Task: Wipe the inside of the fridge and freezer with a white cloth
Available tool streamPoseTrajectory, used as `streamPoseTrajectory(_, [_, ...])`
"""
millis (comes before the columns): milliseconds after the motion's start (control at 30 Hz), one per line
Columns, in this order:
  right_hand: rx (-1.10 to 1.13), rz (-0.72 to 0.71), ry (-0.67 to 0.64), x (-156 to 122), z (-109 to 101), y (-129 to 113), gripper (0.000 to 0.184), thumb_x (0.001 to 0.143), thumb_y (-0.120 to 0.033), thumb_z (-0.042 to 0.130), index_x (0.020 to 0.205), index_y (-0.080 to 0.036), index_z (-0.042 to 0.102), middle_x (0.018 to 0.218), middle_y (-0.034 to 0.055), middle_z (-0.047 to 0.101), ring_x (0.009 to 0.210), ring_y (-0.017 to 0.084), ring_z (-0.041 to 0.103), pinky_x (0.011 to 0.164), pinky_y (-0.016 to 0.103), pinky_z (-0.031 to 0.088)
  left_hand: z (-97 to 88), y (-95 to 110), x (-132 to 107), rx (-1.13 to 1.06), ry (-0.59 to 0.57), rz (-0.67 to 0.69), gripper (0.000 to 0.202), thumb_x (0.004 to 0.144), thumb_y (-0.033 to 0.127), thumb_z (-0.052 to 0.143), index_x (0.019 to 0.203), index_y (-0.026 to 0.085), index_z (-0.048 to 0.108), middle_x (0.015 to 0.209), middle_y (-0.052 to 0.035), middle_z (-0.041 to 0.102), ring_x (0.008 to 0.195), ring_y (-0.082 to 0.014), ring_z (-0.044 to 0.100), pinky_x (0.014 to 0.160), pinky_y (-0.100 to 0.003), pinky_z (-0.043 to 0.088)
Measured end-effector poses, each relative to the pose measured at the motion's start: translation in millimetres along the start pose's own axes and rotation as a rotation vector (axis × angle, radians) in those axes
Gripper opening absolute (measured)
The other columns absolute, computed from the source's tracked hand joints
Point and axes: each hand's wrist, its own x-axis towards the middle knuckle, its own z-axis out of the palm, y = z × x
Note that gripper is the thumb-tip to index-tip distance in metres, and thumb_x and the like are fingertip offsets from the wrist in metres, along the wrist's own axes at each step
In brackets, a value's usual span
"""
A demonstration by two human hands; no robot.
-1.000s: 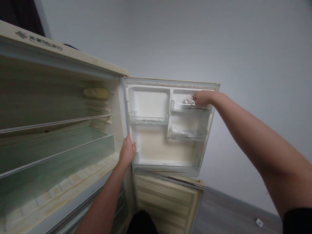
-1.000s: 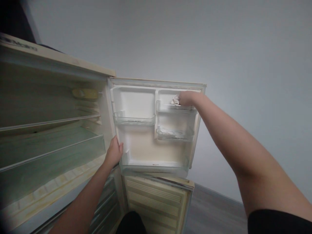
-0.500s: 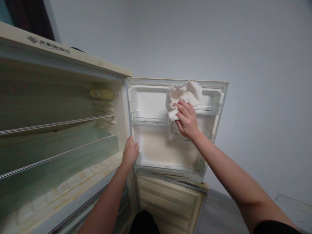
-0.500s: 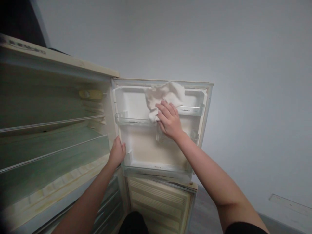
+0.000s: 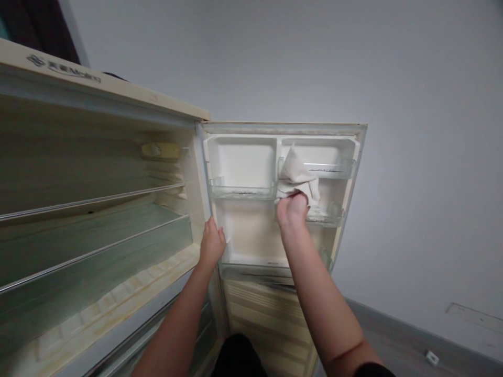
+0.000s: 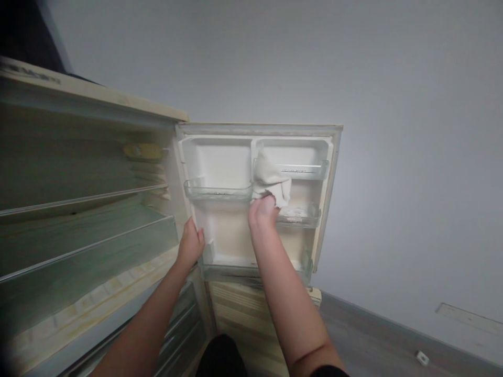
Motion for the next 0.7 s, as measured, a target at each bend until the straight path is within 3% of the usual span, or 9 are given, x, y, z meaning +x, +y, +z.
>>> streamPoseTrajectory(133, [0.216, 0.177, -0.069, 15, -27, -21, 0.044, 0.081, -0.047, 0.042, 0.100, -0.026, 0.075, 0.088, 0.0111, 0.075, 0.098, 0.030, 0.067, 0.084, 0.049, 0.054, -0.7, 2, 0, 0.001, -0.003, -0.008, 0.048, 0.090, 0.019, 0.040, 0.137, 0.010, 0.039, 0.119, -0.0206, 0.055, 0.123, -0.0354, 0.055, 0.105, -0.055, 0.047])
streamPoseTrajectory(233, [0.246, 0.219, -0.167, 18, -70, -21, 0.045, 0.078, -0.047, 0.042, 0.097, -0.026, 0.076, 0.089, 0.0115, 0.076, 0.102, 0.033, 0.066, 0.085, 0.054, 0.052, -1.5, 2, 0, 0.001, -0.013, -0.004, 0.046, 0.091, 0.021, 0.040, 0.136, 0.010, 0.040, 0.120, -0.0217, 0.055, 0.122, -0.0361, 0.056, 0.103, -0.055, 0.048])
streamPoseTrajectory(333, [0.233, 0.214, -0.122, 15, -113, -13, 0.047, 0.078, -0.049, 0.039, 0.096, -0.029, 0.077, 0.087, 0.0111, 0.076, 0.106, 0.035, 0.063, 0.086, 0.056, 0.050, -1.8, 1, 0, -0.009, -0.016, 0.005, 0.047, 0.090, 0.021, 0.040, 0.136, 0.009, 0.039, 0.122, -0.0226, 0.054, 0.123, -0.0365, 0.055, 0.103, -0.055, 0.048])
streamPoseTrajectory(400, [0.284, 0.211, 0.000, 11, -130, -8, 0.047, 0.078, -0.052, 0.038, 0.093, -0.029, 0.077, 0.083, 0.0121, 0.075, 0.105, 0.037, 0.063, 0.086, 0.056, 0.050, -1.7, 0, 0, -0.025, -0.007, 0.007, 0.047, 0.090, 0.020, 0.041, 0.136, 0.011, 0.039, 0.122, -0.0207, 0.054, 0.123, -0.0354, 0.055, 0.105, -0.054, 0.047])
streamPoseTrajectory(467, [0.445, 0.190, 0.193, 7, -133, -3, 0.048, 0.081, -0.052, 0.036, 0.093, -0.026, 0.075, 0.083, 0.0138, 0.074, 0.102, 0.036, 0.064, 0.085, 0.055, 0.052, -1.4, -1, 0, -0.030, -0.008, 0.007, 0.046, 0.090, 0.020, 0.041, 0.136, 0.011, 0.040, 0.121, -0.0201, 0.055, 0.123, -0.0350, 0.055, 0.105, -0.054, 0.047])
streamPoseTrajectory(600, [0.756, 0.015, 0.724, -3, -102, 9, 0.038, 0.087, -0.049, 0.040, 0.106, -0.025, 0.063, 0.094, 0.0079, 0.070, 0.094, 0.025, 0.068, 0.080, 0.045, 0.058, 0.2, -4, 1, -0.033, -0.013, 0.014, 0.047, 0.089, 0.019, 0.041, 0.136, 0.010, 0.040, 0.122, -0.0210, 0.054, 0.125, -0.0346, 0.054, 0.107, -0.053, 0.046])
streamPoseTrajectory(700, [0.715, -0.069, 0.892, -13, -81, 25, 0.032, 0.085, -0.041, 0.055, 0.114, -0.029, 0.055, 0.107, 0.0010, 0.067, 0.099, 0.017, 0.067, 0.084, 0.036, 0.058, 2.3, -5, 2, -0.031, 0.004, -0.002, 0.048, 0.089, 0.019, 0.041, 0.136, 0.009, 0.040, 0.122, -0.0217, 0.055, 0.125, -0.0352, 0.054, 0.106, -0.055, 0.046])
